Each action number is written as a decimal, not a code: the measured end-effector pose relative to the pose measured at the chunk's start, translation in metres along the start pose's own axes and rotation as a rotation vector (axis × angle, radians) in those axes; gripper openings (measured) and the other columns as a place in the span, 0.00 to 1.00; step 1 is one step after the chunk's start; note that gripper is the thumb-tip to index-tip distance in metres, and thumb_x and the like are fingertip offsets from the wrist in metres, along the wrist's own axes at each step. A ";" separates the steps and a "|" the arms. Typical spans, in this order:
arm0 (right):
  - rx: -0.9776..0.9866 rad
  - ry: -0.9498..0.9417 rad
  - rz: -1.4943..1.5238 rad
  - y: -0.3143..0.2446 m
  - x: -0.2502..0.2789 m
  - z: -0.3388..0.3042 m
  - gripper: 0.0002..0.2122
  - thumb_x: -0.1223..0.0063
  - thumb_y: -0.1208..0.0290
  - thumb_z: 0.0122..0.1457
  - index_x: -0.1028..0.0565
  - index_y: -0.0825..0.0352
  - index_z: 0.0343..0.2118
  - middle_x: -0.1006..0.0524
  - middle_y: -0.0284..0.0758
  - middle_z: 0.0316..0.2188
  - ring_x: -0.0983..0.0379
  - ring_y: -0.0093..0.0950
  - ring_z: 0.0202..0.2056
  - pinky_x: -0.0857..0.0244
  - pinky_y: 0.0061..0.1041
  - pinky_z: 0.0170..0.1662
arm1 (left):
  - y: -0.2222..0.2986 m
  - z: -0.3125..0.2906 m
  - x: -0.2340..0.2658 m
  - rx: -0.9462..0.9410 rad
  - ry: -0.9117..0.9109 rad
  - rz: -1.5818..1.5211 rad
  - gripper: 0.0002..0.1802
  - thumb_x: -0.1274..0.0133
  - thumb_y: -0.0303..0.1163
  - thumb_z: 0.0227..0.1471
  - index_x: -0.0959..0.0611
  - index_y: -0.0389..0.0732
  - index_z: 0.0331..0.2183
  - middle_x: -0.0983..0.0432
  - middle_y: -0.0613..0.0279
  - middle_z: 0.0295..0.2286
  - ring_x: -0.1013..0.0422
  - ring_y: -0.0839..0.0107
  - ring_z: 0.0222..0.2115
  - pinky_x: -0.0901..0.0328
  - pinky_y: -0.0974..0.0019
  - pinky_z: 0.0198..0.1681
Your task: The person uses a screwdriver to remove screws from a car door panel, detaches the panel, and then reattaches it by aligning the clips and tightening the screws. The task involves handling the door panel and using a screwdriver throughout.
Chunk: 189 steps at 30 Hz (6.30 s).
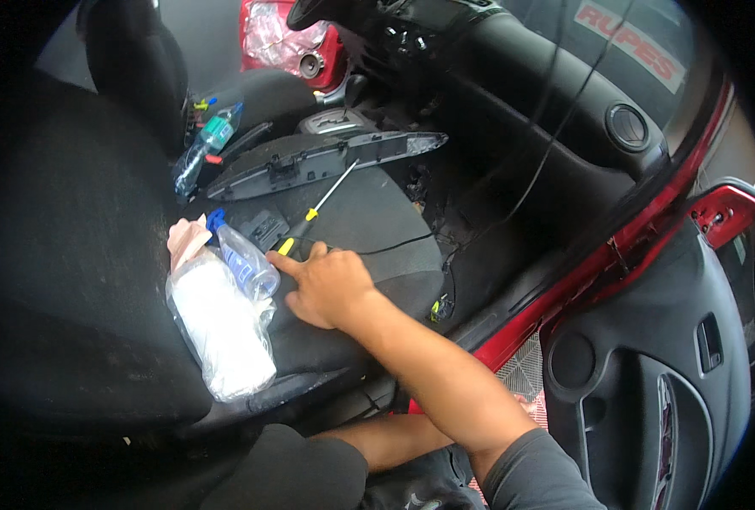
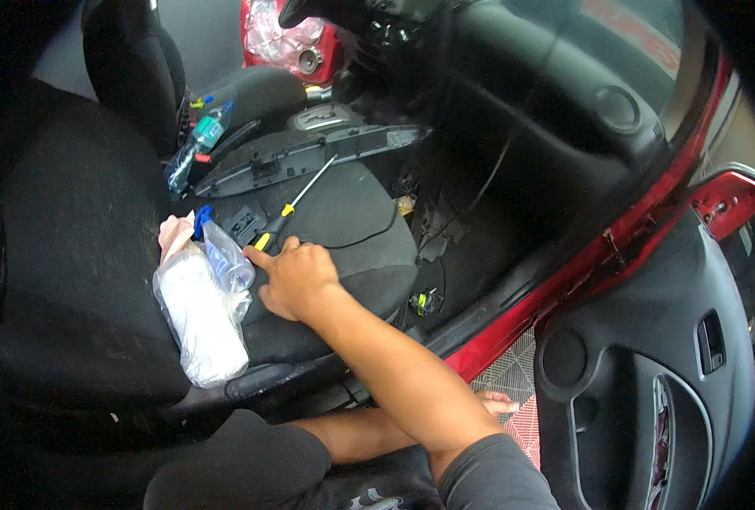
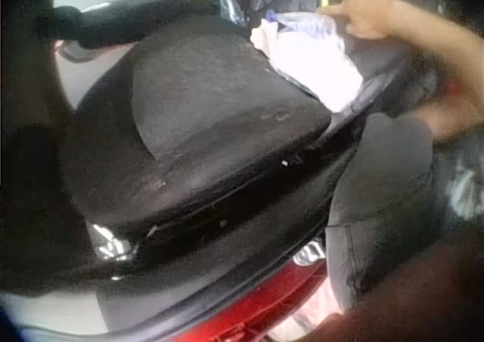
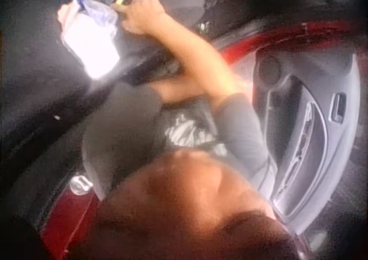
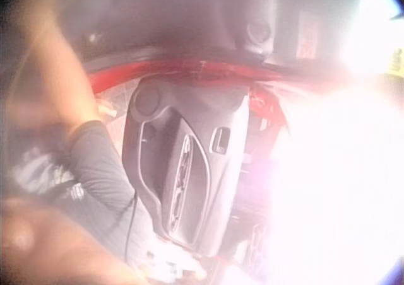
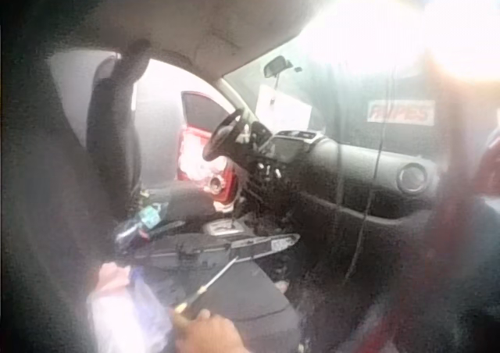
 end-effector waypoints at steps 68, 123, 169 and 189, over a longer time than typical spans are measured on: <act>-1.666 1.319 -0.054 -0.183 0.053 -0.684 0.20 0.33 0.72 0.59 0.22 0.73 0.53 0.18 0.40 0.36 0.20 0.24 0.34 0.27 0.22 0.40 | -0.093 0.033 -0.339 0.283 -0.758 0.056 0.19 0.52 0.47 0.71 0.19 0.41 0.42 0.19 0.61 0.34 0.44 0.83 0.17 0.47 0.77 0.20; -1.819 1.030 -0.442 -0.097 0.156 -0.641 0.21 0.42 0.80 0.61 0.27 0.77 0.58 0.20 0.51 0.44 0.18 0.45 0.42 0.25 0.35 0.46 | -0.120 0.022 -0.404 0.227 -0.798 0.337 0.23 0.51 0.41 0.72 0.23 0.30 0.55 0.36 0.75 0.20 0.46 0.87 0.17 0.51 0.78 0.19; -1.629 0.406 -0.800 -0.085 0.200 -0.632 0.22 0.28 0.63 0.50 0.18 0.65 0.47 0.23 0.50 0.50 0.19 0.41 0.38 0.22 0.34 0.40 | -0.118 0.025 -0.416 0.572 -0.753 -0.239 0.13 0.55 0.40 0.73 0.23 0.41 0.39 0.37 0.74 0.19 0.45 0.84 0.14 0.50 0.77 0.17; -1.564 0.209 -0.927 -0.088 0.204 -0.635 0.19 0.30 0.63 0.53 0.17 0.72 0.42 0.20 0.38 0.27 0.22 0.31 0.25 0.30 0.29 0.25 | -0.116 0.026 -0.417 0.648 -0.900 -0.241 0.18 0.58 0.43 0.74 0.22 0.39 0.45 0.41 0.77 0.16 0.46 0.85 0.15 0.48 0.78 0.17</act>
Point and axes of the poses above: each hand's wrist, its own z-axis towards the middle knuckle, its own x-axis out of the back of the hand, y = z × x, the point moved 3 cm from there along z, towards the middle knuckle
